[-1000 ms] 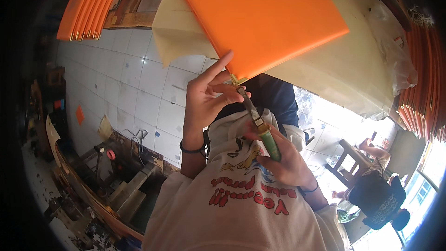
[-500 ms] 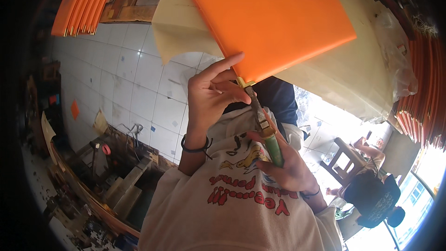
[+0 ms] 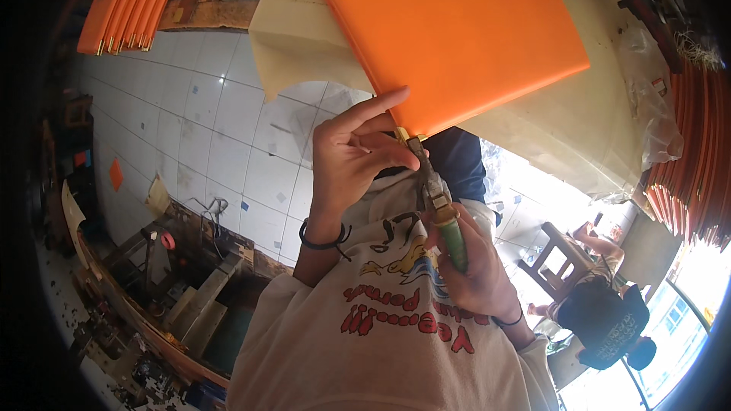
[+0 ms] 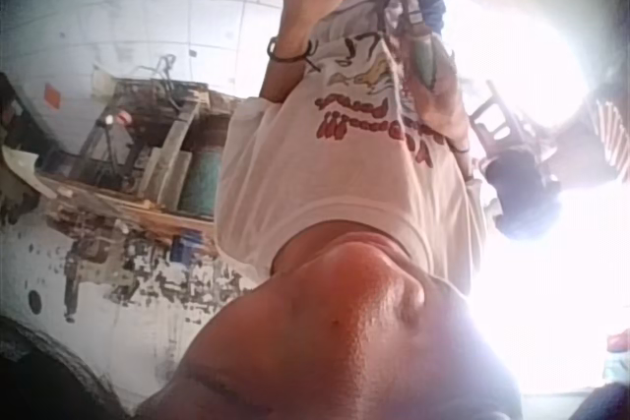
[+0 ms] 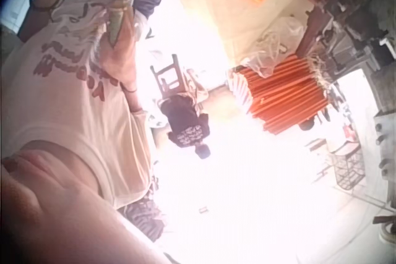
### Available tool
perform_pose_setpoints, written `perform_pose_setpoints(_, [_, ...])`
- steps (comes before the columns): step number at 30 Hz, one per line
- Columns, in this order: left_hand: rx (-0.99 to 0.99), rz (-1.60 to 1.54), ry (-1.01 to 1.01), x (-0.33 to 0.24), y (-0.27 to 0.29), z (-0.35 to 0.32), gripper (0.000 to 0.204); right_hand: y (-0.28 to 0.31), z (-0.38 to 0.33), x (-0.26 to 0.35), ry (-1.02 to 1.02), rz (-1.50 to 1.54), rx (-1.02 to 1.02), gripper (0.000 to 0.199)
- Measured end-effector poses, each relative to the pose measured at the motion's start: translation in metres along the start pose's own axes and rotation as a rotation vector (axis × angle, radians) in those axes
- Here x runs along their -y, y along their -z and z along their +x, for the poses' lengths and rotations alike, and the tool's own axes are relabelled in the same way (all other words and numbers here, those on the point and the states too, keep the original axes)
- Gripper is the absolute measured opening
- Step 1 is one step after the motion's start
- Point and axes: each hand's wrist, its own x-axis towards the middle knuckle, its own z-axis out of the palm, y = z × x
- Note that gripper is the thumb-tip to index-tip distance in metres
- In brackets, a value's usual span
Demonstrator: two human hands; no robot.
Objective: The person attaches metal corner protectors to orange folders using pliers to crimp the metal onto the edges and corners of the plastic covers.
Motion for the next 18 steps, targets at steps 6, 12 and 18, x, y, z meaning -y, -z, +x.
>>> perform_pose_setpoints(6, [0.006,-0.005,-0.015,-0.001,-0.001,0.002,0.06,0.001,-0.001,0.004,0.076,-0.134,-0.018,0.042])
perform_pose_setpoints(12, [-0.015,-0.022,0.038,-0.004,0.001,-0.001,0.058,0.009,0.0,0.032,-0.051,-0.276,-0.088,0.041])
perform_pose_setpoints(18, [-0.004,-0.084,0.007,0.003,0.002,0.001,0.056,0.001,0.008,0.005,0.055,-0.264,-0.125,0.023])
